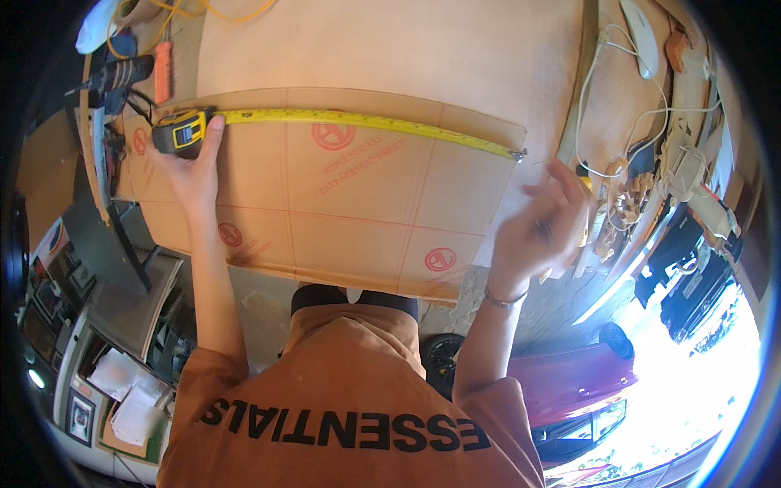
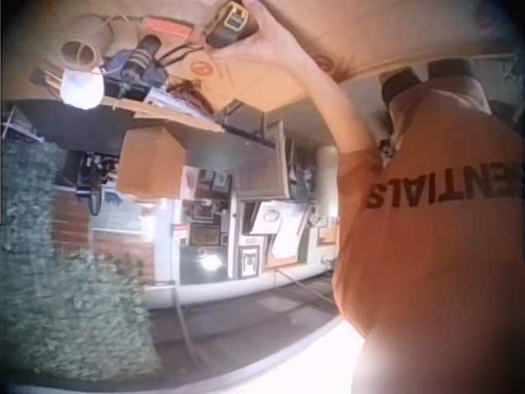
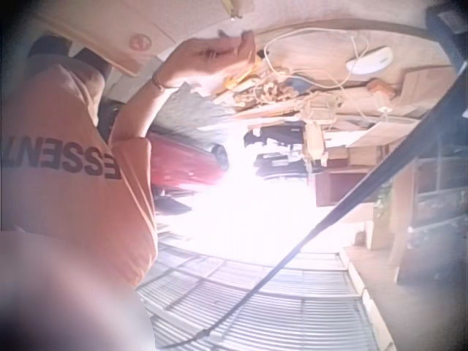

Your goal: The person measures and marks a large acrylic sheet on a workbench, then uses a metal straightedge and a utility knife to score and snap the sheet into smaller pieces. The person repeats the measuring, scoring, and snapping steps to produce multiple cut pieces.

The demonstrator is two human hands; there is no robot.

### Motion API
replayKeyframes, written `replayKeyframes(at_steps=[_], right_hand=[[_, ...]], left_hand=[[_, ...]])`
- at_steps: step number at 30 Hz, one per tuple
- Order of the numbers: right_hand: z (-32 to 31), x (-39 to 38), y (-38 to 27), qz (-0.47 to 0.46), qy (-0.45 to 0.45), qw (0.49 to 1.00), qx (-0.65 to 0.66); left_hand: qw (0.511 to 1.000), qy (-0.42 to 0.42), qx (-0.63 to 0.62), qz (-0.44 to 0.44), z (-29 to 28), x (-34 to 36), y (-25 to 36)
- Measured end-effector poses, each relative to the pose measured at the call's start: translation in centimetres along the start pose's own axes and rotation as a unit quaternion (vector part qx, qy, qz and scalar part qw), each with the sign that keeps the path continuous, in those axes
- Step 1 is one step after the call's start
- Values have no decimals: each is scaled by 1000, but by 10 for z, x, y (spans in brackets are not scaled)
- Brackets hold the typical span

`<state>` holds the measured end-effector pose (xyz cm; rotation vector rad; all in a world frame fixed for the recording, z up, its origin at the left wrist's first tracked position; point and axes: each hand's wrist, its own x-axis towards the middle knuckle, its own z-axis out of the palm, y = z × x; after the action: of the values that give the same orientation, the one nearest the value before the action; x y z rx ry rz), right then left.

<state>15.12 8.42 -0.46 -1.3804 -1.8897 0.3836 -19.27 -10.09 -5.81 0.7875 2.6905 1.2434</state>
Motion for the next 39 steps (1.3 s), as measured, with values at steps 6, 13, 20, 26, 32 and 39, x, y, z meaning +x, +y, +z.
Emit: replayKeyframes(at_steps=[6, 13, 20, 26, 32, 39], right_hand=[[16, -24, -57, 114, -154, 904, 383], [101, -59, -74, 39, -235, 908, 344], [98, -50, -90, 83, -217, 911, 340], [119, -64, -124, 56, -194, 933, 298], [145, -63, -147, 23, -180, 957, 226], [147, -63, -151, 46, -157, 961, 225]], left_hand=[[998, 33, -1, 48, -1, -4, -1], [998, 49, -6, 44, -6, 0, -4], [999, 45, -17, 17, -33, 27, -26], [995, 77, -50, 30, -27, 24, -34], [995, 87, -18, 42, -28, 23, -35], [992, 105, -39, 52, -24, 24, -36]])
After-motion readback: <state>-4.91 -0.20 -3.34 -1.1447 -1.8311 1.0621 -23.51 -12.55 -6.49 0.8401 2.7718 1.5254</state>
